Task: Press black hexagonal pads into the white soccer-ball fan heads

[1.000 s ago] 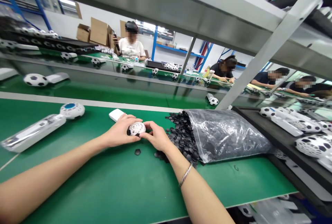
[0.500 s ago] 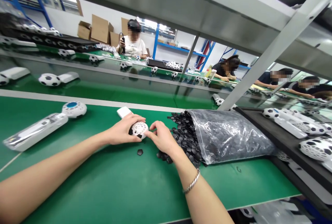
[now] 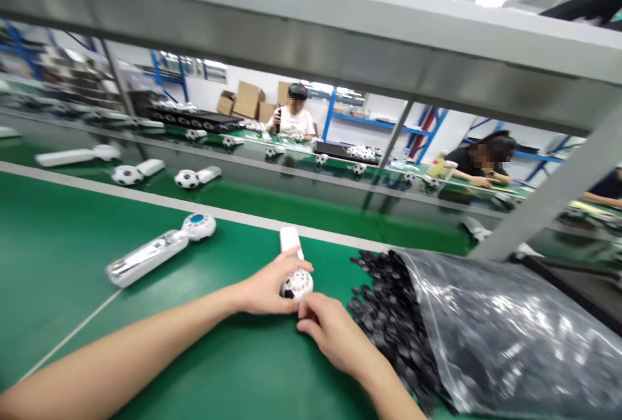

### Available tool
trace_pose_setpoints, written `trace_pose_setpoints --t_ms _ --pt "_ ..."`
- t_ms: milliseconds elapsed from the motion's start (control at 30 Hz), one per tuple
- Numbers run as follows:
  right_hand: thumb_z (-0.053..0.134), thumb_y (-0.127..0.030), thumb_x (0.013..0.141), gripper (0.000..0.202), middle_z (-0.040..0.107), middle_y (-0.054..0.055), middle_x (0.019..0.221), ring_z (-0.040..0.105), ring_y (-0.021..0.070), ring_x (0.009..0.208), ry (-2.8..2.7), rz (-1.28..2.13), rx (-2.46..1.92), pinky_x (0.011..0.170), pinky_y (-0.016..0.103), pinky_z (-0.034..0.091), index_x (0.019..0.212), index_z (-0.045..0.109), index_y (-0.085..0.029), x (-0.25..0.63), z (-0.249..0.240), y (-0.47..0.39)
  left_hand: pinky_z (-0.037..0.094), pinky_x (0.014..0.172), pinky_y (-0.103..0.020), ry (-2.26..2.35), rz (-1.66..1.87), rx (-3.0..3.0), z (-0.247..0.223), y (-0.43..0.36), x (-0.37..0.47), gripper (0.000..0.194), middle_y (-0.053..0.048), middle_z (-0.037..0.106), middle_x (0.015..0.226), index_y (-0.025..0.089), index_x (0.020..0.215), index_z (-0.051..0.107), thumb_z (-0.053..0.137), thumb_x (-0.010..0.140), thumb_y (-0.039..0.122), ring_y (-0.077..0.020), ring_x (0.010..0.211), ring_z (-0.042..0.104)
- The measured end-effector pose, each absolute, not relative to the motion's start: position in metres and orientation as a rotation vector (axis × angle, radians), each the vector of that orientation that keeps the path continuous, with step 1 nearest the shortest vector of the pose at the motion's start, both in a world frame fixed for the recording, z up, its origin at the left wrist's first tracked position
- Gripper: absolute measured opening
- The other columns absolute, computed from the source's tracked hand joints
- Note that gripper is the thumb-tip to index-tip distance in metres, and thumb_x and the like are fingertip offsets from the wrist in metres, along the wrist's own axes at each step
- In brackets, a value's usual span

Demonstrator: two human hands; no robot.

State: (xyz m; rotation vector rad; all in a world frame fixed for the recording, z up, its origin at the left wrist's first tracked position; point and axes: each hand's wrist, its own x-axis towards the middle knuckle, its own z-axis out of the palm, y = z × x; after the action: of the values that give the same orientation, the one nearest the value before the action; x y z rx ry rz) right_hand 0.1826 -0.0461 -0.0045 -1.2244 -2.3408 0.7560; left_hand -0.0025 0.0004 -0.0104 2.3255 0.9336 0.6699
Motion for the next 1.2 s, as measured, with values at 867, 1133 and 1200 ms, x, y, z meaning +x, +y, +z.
trace_pose_setpoints --t_ms 867,1133,1200 --pt "0.054 -0.016 0.080 0.010 0.060 0.001 0.081 0.054 0.0132 0.080 -2.148 0.548 -0.955 0.075 0.027 0.044 0.084 0.061 -0.021 0.185 -0.009 -0.037 0.022 0.105 -0.038 0.822 0.592 2.266 -0.002 -0.002 -0.002 0.038 -0.003 0.049 0.122 0.023 0.102 0.052 0.062 0.066 0.026 -0.0218 0.133 0.010" --pt "0.065 -0.025 0.071 0.015 0.052 -0.002 0.074 0.049 0.0090 0.066 -1.888 0.786 -1.109 0.061 0.020 0.041 0.076 0.053 -0.018 0.184 -0.021 -0.026 0.020 0.106 -0.040 0.874 0.651 2.302 -0.009 -0.004 0.006 0.035 -0.002 0.053 0.116 0.022 0.100 0.053 0.055 0.065 0.019 -0.0240 0.132 0.012" --pt "0.064 -0.029 0.071 0.016 0.052 -0.003 0.072 0.048 0.0087 0.065 -1.893 0.765 -1.120 0.061 0.020 0.039 0.072 0.053 -0.017 0.184 -0.023 -0.027 0.019 0.107 -0.040 0.876 0.658 2.327 -0.009 -0.004 0.006 0.034 -0.002 0.053 0.116 0.022 0.099 0.052 0.053 0.066 0.018 -0.0233 0.132 0.014"
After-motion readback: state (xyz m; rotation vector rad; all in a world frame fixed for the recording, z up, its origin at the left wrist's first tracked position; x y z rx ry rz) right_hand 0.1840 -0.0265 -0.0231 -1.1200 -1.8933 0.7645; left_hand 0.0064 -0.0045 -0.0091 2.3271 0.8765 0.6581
